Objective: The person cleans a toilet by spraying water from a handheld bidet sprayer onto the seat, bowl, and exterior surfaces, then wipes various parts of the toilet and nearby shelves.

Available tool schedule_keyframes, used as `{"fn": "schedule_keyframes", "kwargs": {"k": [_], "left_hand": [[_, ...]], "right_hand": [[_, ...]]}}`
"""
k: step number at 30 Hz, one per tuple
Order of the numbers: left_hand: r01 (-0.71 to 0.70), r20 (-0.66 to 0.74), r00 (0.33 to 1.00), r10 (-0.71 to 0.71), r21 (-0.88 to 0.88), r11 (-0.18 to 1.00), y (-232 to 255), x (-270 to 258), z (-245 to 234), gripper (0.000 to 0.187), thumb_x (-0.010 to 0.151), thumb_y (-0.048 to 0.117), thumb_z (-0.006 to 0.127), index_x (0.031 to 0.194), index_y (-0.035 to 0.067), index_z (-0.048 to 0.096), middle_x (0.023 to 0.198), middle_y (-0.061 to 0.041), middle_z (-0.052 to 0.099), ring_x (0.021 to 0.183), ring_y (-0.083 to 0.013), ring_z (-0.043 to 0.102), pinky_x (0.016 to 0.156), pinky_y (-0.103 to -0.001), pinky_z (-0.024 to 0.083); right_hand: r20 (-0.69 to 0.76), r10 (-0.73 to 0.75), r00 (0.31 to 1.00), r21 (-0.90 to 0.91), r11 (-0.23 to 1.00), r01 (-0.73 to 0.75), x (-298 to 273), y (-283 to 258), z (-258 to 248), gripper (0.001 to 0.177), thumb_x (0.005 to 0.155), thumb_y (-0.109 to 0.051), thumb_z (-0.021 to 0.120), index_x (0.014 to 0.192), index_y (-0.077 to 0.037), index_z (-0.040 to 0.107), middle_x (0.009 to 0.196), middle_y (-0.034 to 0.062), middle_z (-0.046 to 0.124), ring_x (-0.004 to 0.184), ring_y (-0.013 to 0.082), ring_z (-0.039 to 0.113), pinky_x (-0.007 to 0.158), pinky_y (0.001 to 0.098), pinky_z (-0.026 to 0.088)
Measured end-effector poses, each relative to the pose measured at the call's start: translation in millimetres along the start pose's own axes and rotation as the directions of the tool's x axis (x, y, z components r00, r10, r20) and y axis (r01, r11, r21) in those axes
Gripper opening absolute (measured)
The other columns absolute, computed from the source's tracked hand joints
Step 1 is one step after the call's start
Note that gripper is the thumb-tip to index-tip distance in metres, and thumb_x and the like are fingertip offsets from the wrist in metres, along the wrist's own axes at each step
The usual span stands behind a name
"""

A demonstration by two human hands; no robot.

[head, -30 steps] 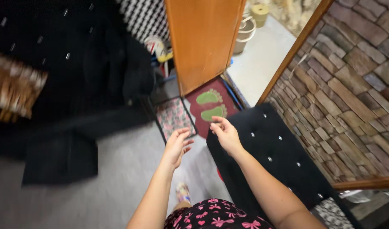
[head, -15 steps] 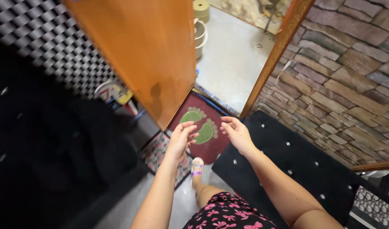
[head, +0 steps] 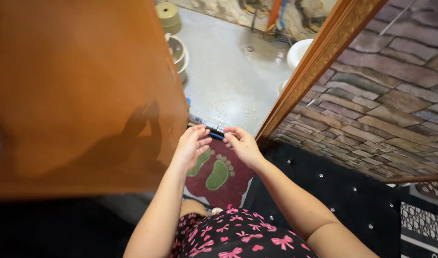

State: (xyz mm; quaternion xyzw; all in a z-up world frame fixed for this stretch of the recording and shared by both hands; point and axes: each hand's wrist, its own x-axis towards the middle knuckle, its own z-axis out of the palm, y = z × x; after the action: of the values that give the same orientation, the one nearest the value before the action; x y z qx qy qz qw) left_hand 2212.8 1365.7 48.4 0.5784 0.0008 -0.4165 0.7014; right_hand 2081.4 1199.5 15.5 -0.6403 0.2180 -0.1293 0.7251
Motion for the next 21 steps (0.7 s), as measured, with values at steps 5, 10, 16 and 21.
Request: {"fn": "schedule_keyframes", "kwargs": {"k": [5, 10, 16, 21], "left_hand": [[0.067, 0.111, 0.991, -0.072, 0.045, 0.997, 43, 116, 27, 0.037, 0.094, 0.026, 0.06, 0.13, 0.014, 0.059, 0.12, -0.004, 0.068, 0.101, -0.0199, 0.067, 0.082, -0.036, 0.051], [0.113, 0.228, 0.965, -0.133, 0.099, 0.989, 73, 255, 68, 0.037, 0.092, 0.026, 0.061, 0.127, 0.015, 0.061, 0.119, -0.005, 0.068, 0.101, -0.0208, 0.067, 0.079, -0.036, 0.051], [0.196, 0.296, 0.92, -0.256, 0.219, 0.956, 131, 395, 113, 0.037, 0.09, 0.026, 0.062, 0.126, 0.016, 0.062, 0.12, -0.005, 0.067, 0.1, -0.0173, 0.066, 0.079, -0.035, 0.053], [0.195, 0.329, 0.904, -0.272, 0.249, 0.949, 174, 476, 154, 0.036, 0.092, 0.027, 0.062, 0.126, 0.016, 0.061, 0.118, -0.002, 0.068, 0.1, -0.0177, 0.065, 0.077, -0.034, 0.05]], "right_hand": [[-0.089, -0.008, 0.996, -0.028, 1.0, 0.005, 66, -14, -5, 0.029, 0.101, -0.019, 0.062, 0.123, -0.002, 0.068, 0.092, 0.0045, 0.069, 0.083, 0.0095, 0.063, 0.076, 0.0245, 0.053], [-0.23, 0.04, 0.972, -0.009, 0.999, -0.043, 173, -24, -28, 0.027, 0.1, -0.019, 0.062, 0.121, -0.002, 0.067, 0.092, 0.0037, 0.069, 0.084, 0.01, 0.063, 0.077, 0.0258, 0.053], [-0.362, -0.02, 0.932, -0.035, 0.999, 0.008, 316, -48, -58, 0.024, 0.098, -0.015, 0.064, 0.116, -0.001, 0.069, 0.09, 0.0051, 0.07, 0.081, 0.012, 0.065, 0.075, 0.0281, 0.055], [-0.398, -0.042, 0.916, -0.224, 0.973, -0.052, 390, -84, -95, 0.026, 0.095, -0.015, 0.063, 0.116, -0.003, 0.071, 0.089, 0.0035, 0.072, 0.077, 0.0117, 0.066, 0.071, 0.0269, 0.054]]}}
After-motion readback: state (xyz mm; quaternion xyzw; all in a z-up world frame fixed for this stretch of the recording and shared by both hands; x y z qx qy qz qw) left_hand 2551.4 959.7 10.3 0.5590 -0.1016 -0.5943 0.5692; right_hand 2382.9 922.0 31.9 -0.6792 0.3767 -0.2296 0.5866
